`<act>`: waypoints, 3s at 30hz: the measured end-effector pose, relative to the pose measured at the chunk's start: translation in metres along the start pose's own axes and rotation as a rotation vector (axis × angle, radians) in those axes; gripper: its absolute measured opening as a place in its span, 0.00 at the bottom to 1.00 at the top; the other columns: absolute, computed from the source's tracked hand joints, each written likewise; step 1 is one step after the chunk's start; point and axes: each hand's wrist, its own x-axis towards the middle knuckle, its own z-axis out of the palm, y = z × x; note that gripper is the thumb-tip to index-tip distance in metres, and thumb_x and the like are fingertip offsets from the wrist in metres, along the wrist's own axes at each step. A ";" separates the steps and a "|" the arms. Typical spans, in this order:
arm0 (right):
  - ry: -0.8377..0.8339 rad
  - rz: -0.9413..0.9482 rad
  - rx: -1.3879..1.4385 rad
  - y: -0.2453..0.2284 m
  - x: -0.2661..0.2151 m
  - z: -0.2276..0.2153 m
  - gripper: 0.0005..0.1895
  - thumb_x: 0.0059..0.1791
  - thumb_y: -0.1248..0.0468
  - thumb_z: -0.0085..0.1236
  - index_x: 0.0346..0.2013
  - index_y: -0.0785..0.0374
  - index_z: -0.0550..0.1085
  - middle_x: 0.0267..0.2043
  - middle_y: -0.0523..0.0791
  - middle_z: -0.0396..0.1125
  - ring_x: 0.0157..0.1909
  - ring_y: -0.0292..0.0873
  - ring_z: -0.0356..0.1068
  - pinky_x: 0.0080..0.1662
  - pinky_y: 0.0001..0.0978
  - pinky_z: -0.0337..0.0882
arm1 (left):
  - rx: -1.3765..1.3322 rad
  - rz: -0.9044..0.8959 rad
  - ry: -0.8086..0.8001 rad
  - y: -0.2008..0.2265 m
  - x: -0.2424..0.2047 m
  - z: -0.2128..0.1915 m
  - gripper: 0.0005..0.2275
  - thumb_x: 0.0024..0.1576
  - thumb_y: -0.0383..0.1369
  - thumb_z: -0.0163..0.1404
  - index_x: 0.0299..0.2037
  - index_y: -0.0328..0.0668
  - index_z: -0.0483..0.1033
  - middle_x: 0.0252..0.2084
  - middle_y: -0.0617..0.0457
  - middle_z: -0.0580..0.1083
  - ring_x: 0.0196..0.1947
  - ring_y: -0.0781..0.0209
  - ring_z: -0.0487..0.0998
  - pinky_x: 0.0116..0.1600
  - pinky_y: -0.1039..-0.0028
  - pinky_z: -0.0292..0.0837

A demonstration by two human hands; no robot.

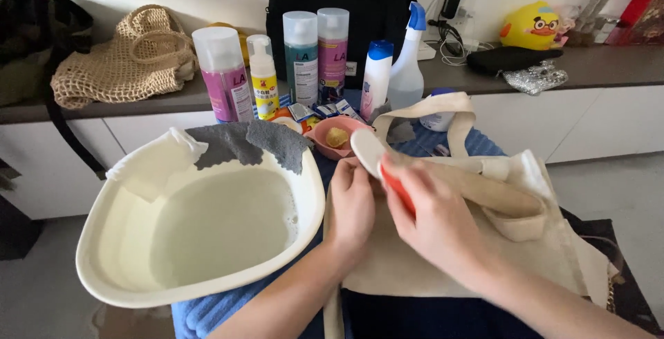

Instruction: Cleaning a canvas tote bag by scrubbing it with a small brush dipped in soapy water.

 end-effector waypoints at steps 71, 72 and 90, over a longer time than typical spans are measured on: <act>-0.622 0.623 0.217 0.095 0.030 -0.040 0.26 0.34 0.67 0.73 0.47 0.64 0.80 0.35 0.48 0.72 0.30 0.41 0.64 0.34 0.32 0.66 | 0.446 -0.243 -0.431 0.025 -0.012 0.003 0.12 0.59 0.46 0.51 0.44 0.52 0.81 0.30 0.56 0.80 0.32 0.66 0.74 0.44 0.69 0.74; -0.621 0.625 0.217 0.095 0.027 -0.039 0.26 0.34 0.67 0.73 0.47 0.64 0.80 0.35 0.48 0.72 0.30 0.41 0.64 0.34 0.32 0.66 | 0.446 -0.244 -0.432 0.024 -0.012 0.003 0.12 0.59 0.46 0.51 0.44 0.52 0.81 0.30 0.56 0.80 0.32 0.66 0.74 0.44 0.69 0.74; -0.053 -0.397 -0.231 0.141 -0.074 -0.094 0.22 0.38 0.61 0.77 0.35 0.71 0.74 0.52 0.56 0.74 0.33 0.39 0.74 0.26 0.21 0.70 | 0.609 -0.067 -0.720 0.050 -0.028 -0.031 0.19 0.61 0.49 0.53 0.21 0.52 0.71 0.19 0.65 0.64 0.22 0.73 0.60 0.30 0.75 0.53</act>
